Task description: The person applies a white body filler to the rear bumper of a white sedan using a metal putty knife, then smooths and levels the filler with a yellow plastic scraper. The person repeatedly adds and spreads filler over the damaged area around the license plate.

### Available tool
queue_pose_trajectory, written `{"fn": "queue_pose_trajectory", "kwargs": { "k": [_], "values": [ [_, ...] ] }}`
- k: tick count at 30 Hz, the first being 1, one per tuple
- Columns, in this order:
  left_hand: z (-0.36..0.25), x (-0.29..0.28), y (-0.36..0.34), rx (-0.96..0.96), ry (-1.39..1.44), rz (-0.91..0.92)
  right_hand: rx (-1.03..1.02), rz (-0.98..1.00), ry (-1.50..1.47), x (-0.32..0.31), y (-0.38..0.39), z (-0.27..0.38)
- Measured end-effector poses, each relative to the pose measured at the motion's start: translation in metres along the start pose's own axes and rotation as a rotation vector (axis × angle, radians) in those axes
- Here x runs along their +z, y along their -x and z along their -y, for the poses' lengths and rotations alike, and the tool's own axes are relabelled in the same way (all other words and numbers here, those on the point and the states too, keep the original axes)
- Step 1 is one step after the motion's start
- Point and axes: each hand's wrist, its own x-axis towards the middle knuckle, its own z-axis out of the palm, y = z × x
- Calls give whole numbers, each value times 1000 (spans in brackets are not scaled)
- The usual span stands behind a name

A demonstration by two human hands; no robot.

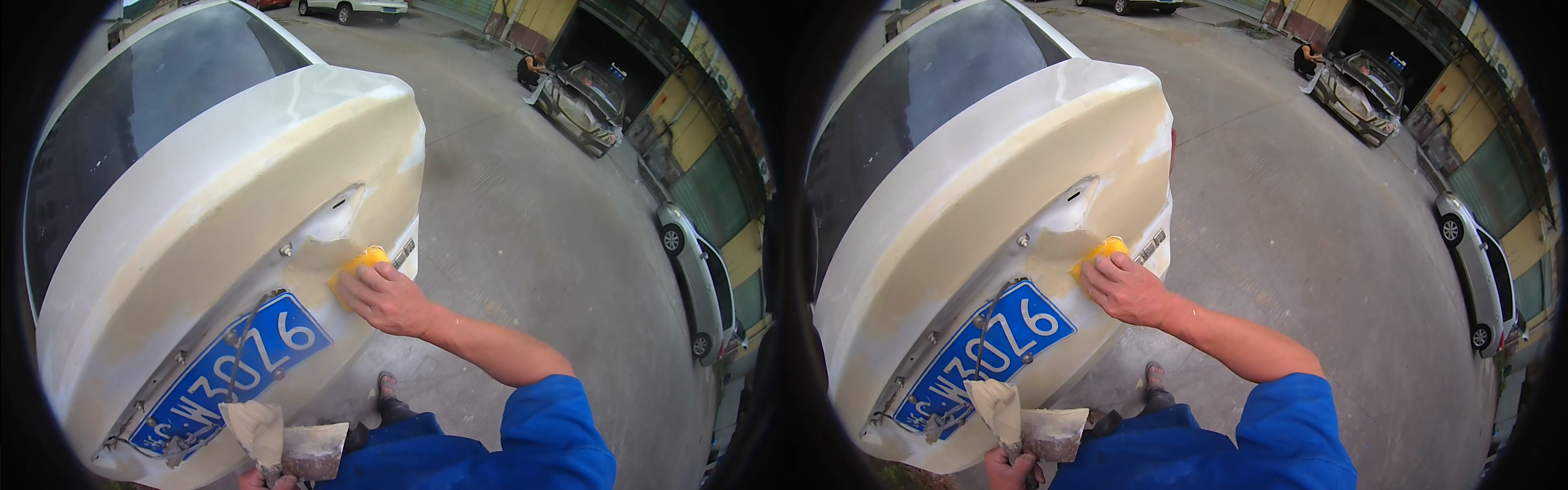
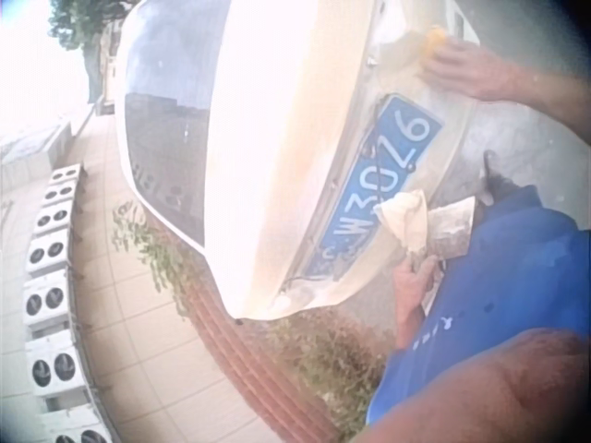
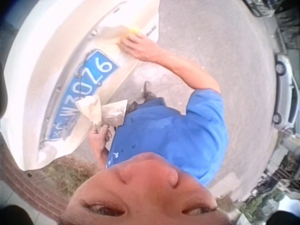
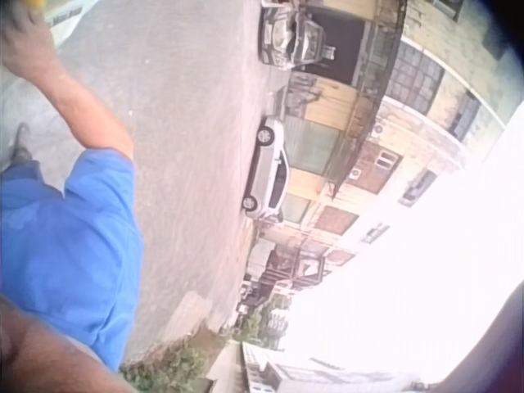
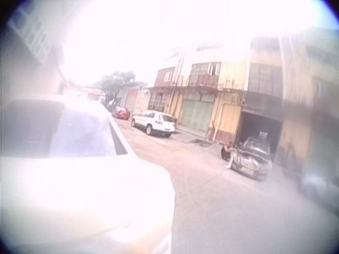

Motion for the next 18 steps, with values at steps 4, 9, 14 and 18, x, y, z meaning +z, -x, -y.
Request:
{"fn": "queue_pose_trajectory", "kwargs": {
  "k": [4,9,14,18],
  "values": [
    [5,1,3,41,-18,-50,27,13,-126,8,9,-5],
    [12,2,9,204,96,114,106,55,-334,7,11,-13],
    [8,6,21,171,-1,117,727,-285,-900,-10,38,-8],
    [7,11,25,175,-23,107,1452,-834,-1654,-1,52,34]
  ]
}}
